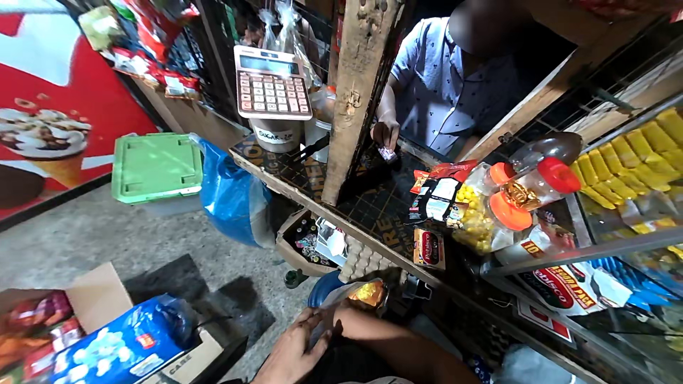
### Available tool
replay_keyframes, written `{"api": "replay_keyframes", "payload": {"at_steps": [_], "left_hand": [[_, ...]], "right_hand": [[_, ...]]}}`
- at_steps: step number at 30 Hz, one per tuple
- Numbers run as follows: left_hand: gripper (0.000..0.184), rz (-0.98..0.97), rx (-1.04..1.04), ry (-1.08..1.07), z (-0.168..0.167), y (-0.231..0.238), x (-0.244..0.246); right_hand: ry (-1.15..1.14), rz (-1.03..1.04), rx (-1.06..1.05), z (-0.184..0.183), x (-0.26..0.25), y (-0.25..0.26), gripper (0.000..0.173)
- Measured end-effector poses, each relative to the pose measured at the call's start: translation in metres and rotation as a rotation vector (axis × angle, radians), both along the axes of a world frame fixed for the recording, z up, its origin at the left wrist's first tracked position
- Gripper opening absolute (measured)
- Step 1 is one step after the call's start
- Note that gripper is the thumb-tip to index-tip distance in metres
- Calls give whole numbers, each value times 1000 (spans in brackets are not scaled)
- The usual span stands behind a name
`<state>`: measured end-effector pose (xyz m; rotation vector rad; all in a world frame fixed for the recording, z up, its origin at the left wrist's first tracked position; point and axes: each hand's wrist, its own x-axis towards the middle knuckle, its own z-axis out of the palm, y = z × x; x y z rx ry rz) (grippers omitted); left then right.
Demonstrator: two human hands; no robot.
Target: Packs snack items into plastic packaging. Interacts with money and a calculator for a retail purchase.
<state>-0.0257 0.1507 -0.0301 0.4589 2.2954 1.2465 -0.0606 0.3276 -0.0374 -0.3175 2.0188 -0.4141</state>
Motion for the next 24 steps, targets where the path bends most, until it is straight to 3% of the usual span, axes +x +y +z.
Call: {"api": "replay_keyframes", "payload": {"at_steps": [6,8,12,15,19,22,24], "left_hand": [[31,129,44,162,-2,3,-1],[31,174,57,228,-5,4,-2],[31,211,46,228,-4,5,-4],[31,231,37,236,-4,6,-5],[32,251,-12,250,0,4,-8],[32,285,-35,317,-3,-1,-8],[31,307,-74,366,-5,-6,-9]], "right_hand": [[16,202,122,-8,-18,-13,42],[47,233,90,-7,-22,-10,45],[124,251,5,11,-19,3,35],[244,200,-179,28,-14,21,35],[565,3,-272,83,-11,55,35],[1114,-95,-81,109,-21,88,29],[1293,-106,125,121,-40,111,32]]}}
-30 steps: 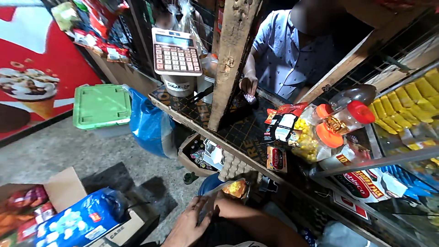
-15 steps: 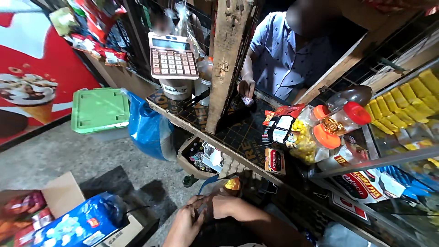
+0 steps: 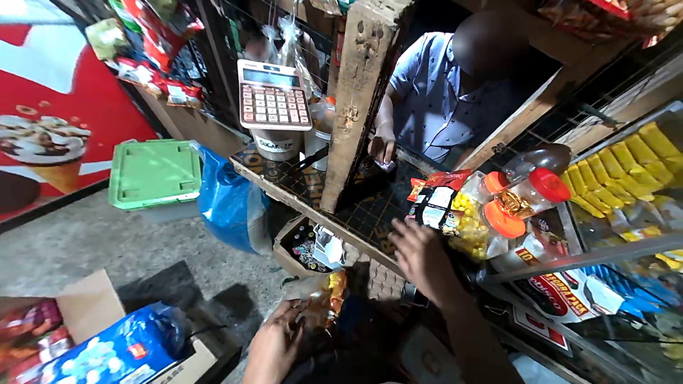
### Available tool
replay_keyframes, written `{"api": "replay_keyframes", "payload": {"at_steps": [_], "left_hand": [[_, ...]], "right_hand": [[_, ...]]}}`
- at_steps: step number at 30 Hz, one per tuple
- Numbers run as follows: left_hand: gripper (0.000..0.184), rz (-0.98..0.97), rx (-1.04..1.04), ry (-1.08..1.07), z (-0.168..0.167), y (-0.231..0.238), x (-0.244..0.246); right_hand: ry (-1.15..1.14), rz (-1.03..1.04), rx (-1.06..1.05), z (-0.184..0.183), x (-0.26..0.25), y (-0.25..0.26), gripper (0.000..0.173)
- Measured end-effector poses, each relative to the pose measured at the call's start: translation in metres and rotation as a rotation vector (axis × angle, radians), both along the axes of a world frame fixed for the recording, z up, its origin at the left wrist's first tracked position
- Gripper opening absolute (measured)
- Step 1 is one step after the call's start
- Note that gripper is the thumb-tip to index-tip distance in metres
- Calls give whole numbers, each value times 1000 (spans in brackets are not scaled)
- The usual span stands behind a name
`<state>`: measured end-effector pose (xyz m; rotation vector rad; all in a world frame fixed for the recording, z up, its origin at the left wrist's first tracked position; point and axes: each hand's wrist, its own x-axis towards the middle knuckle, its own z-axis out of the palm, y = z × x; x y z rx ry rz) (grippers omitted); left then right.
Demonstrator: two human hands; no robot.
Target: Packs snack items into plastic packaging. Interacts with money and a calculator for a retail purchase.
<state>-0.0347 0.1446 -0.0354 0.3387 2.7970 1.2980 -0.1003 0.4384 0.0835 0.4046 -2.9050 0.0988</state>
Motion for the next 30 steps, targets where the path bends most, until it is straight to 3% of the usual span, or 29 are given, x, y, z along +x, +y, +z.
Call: {"api": "replay_keyframes", "payload": {"at_steps": [3,6,12,17,22,25,28,30], "left_hand": [[26,63,-74,115,-1,-5,-2],[21,92,-70,173,-4,-8,-4],[22,137,-43,208,-5,-19,-3],[23,133,-8,199,1,-25,-4],[19,135,19,184,8,-28,-12],[18,138,20,132,15,-36,-13],[17,158,50,116,15,-41,-17],[16,158,56,108,17,-41,-20]], "right_hand": [[23,-187,203,4,-24,25,59],[-135,-363,340,6,-45,27,75],[-381,-515,433,11,-71,17,83],[-368,-520,403,12,-70,24,78],[-46,-455,210,18,-48,50,63],[114,-252,42,39,-6,64,56],[244,-88,-270,68,56,69,49],[235,-46,-650,75,92,55,35]]}}
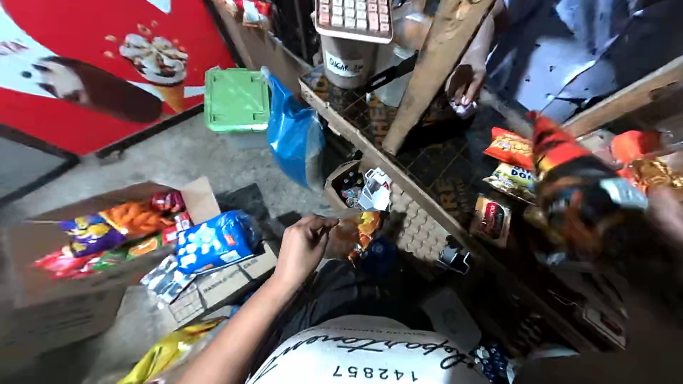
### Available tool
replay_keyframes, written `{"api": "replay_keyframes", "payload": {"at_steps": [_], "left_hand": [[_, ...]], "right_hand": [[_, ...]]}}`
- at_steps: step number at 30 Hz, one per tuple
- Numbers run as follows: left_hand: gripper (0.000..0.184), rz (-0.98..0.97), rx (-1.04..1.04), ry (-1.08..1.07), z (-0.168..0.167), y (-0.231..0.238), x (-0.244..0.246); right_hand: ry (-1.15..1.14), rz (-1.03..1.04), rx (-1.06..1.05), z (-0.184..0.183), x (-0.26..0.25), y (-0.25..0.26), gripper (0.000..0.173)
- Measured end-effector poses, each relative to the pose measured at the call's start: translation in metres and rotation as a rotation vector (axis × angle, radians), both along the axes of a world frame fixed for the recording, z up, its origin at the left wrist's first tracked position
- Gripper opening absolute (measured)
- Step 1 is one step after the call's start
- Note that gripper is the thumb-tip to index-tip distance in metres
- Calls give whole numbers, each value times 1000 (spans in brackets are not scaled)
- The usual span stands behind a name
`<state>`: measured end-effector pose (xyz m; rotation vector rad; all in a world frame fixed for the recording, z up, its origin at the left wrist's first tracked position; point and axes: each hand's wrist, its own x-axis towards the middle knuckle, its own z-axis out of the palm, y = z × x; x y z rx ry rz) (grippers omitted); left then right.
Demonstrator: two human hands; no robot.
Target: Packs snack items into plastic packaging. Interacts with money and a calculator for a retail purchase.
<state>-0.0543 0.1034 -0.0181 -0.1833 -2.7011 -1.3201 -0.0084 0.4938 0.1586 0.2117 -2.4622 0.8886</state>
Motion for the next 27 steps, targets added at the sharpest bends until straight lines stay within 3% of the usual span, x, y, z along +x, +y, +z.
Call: {"api": "replay_keyframes", "payload": {"at_steps": [1,3,5,7,10,14,20,23,25,27], "left_hand": [[16,-3,0,-2,2,0,-1],[17,-12,-11,7,6,1,-3],[17,-25,-24,21,9,3,-4],[18,-49,-39,29,12,3,-4],[21,-105,-66,64,14,6,-5],[21,-167,-42,68,22,15,-2],[22,-301,-9,89,27,36,8],[21,-368,-30,101,23,46,9],[20,-389,-51,91,22,49,8],[20,-399,-61,83,21,52,5]], "right_hand": [[-7,42,-231,3,11,-22,21],[-43,307,-360,-10,29,-38,20],[-213,743,-113,-37,16,-17,29],[-292,979,52,-62,-9,-26,31],[-294,968,-23,-97,-25,-55,30],[-355,947,-7,-116,-37,-73,39],[-359,947,4,-161,-47,-100,38],[-490,833,258,-169,-57,-113,42],[-706,715,466,-165,-63,-128,54],[-935,578,531,-160,-68,-146,55]]}}
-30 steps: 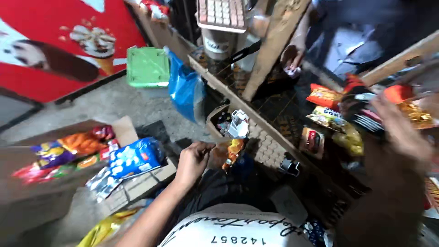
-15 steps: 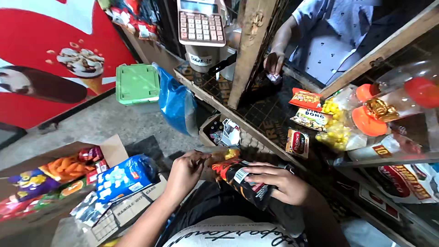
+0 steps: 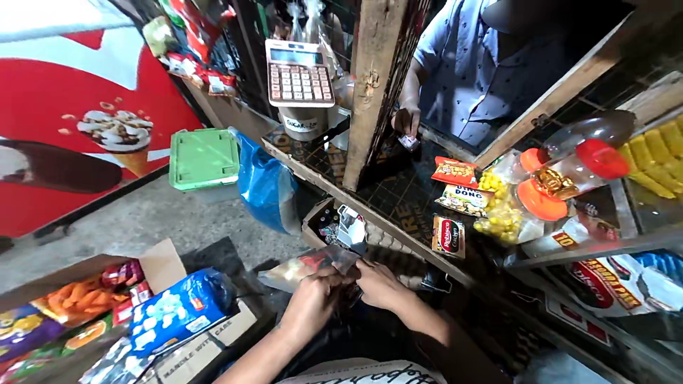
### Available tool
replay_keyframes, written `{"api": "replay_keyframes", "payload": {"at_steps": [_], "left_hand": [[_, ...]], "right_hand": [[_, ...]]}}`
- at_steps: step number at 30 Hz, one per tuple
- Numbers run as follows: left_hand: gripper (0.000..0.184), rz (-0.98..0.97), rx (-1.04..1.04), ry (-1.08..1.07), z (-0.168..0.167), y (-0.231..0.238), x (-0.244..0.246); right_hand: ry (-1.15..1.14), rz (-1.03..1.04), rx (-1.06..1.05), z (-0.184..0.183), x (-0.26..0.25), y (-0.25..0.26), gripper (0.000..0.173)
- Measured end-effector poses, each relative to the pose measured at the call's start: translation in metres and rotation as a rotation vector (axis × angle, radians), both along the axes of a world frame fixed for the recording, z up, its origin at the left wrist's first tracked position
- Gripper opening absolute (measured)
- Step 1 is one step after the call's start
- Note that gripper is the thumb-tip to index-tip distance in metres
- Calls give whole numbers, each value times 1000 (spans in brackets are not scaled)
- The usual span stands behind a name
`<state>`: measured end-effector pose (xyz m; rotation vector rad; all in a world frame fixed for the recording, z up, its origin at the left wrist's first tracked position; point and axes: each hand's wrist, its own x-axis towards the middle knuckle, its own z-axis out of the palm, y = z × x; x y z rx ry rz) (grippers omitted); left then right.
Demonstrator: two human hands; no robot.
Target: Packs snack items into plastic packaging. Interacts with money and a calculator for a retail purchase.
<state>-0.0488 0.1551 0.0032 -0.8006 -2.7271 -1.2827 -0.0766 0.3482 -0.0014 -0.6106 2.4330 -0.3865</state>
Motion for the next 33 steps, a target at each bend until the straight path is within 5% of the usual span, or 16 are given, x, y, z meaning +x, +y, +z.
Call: {"api": "replay_keyframes", "payload": {"at_steps": [5,7,9,12,16,20,25,28,31,33], "left_hand": [[28,97,-182,-151,7,-3,1],[44,182,-267,-283,11,-12,2],[39,209,-279,-302,10,-21,3],[23,136,-63,-277,3,-20,4],[37,43,175,-227,-8,-16,6],[58,-74,61,-247,-11,-14,6],[74,-117,85,-339,-11,-7,9],[74,-115,124,-438,-13,-5,18],[76,-14,189,-450,-10,-8,16],[78,39,237,-453,-11,-10,13]], "right_hand": [[-23,-233,-43,-15,-14,-9,89],[42,-293,-57,-24,-17,-4,81],[88,-378,-29,-29,-16,0,72],[171,-403,67,-40,-13,3,65],[-36,-426,212,-47,-7,1,45],[-73,-431,199,-51,9,-4,65],[-150,-464,170,-59,22,1,41],[-212,-480,152,-70,34,6,49],[-188,-422,140,-54,29,11,62],[-31,-409,38,-23,31,24,55]]}}
